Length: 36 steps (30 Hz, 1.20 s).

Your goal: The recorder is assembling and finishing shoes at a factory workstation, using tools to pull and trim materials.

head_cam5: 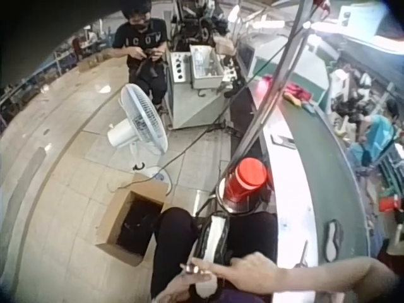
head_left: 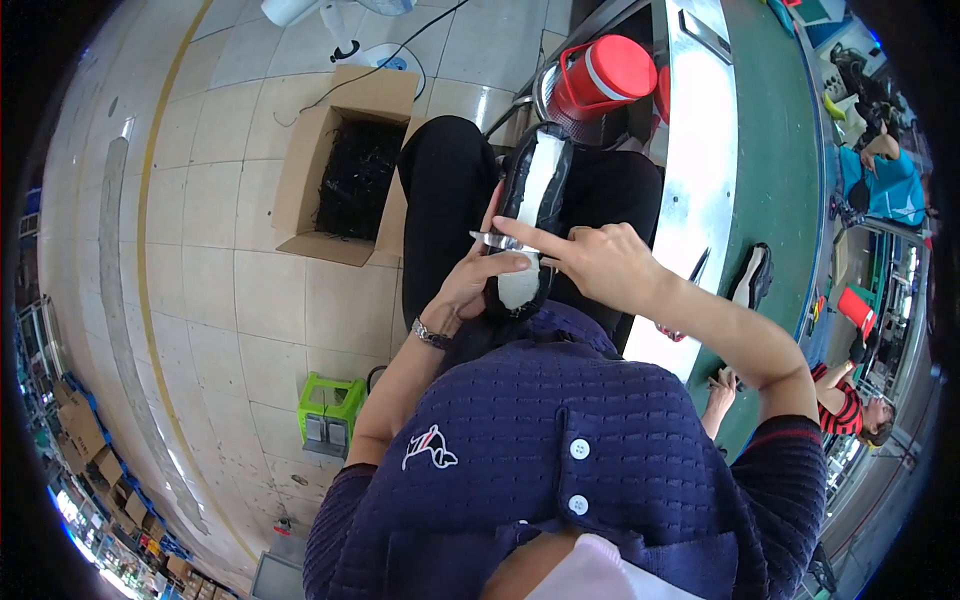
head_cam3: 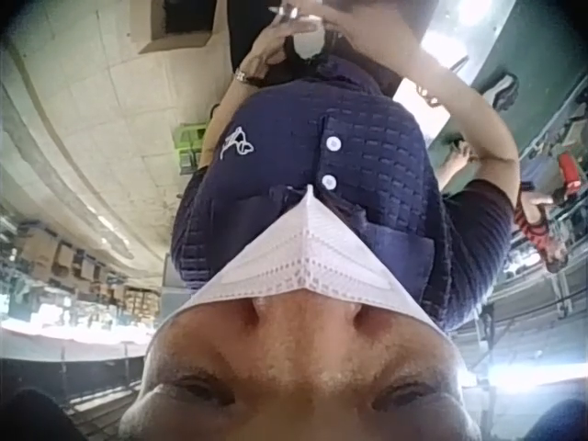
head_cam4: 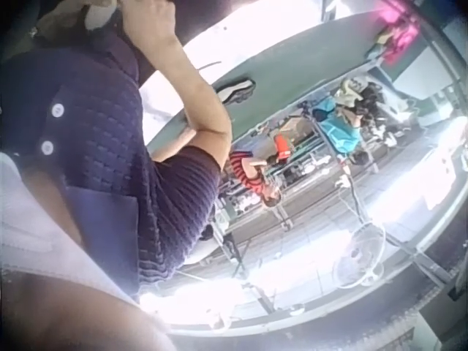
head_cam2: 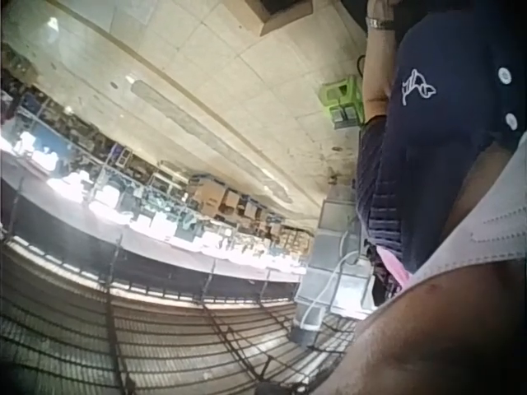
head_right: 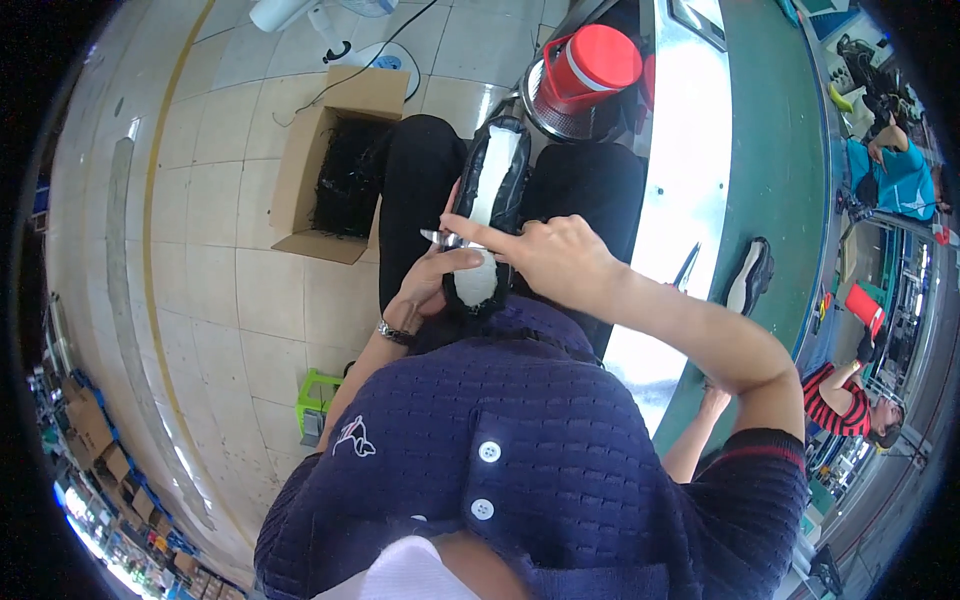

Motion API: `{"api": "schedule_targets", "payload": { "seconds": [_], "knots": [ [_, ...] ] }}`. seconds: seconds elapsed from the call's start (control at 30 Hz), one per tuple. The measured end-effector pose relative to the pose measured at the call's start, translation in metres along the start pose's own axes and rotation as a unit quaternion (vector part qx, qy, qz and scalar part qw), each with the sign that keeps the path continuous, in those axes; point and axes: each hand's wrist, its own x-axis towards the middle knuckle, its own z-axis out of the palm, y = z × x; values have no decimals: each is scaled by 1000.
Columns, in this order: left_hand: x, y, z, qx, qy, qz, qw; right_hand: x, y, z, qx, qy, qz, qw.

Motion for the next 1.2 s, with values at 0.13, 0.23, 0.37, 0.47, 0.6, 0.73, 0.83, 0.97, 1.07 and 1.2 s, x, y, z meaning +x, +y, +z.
{"api": "schedule_targets", "payload": {
  "seconds": [0.13, 0.23, 0.37, 0.47, 0.6, 0.73, 0.83, 0.97, 1.07, 1.2],
  "knots": [
    [9, 7, -3, 16, -17, -7, 1000, -1, 2, -7, 25, 32, -8, 999],
    [11, 5, -10, -11, -61, -35, 997, -4, 0, 10, 64, 100, -40, 992],
    [0, -7, -18, -101, -134, 37, 985, 5, 11, 8, 48, -17, 27, 998],
    [-5, -15, -25, -138, -135, -12, 981, -2, 2, -3, 94, 63, 30, 993],
    [-3, -19, -15, -95, -92, 39, 990, -1, 7, 17, 120, 122, 9, 985],
    [-4, -24, -3, -10, -37, 140, 989, 0, -5, -1, 49, 9, 12, 999],
    [-6, -20, 4, 57, -35, 191, 979, -9, -23, 10, 74, 143, -101, 982],
    [-8, -31, -19, 99, -53, 91, 989, -14, -19, 27, -22, 3, -50, 999],
    [-9, -27, -25, 157, -59, 17, 986, -24, -29, 28, -12, 27, -111, 993],
    [-9, -14, -9, 178, -51, -28, 982, -19, -19, 37, 5, 26, -99, 995]
  ]
}}
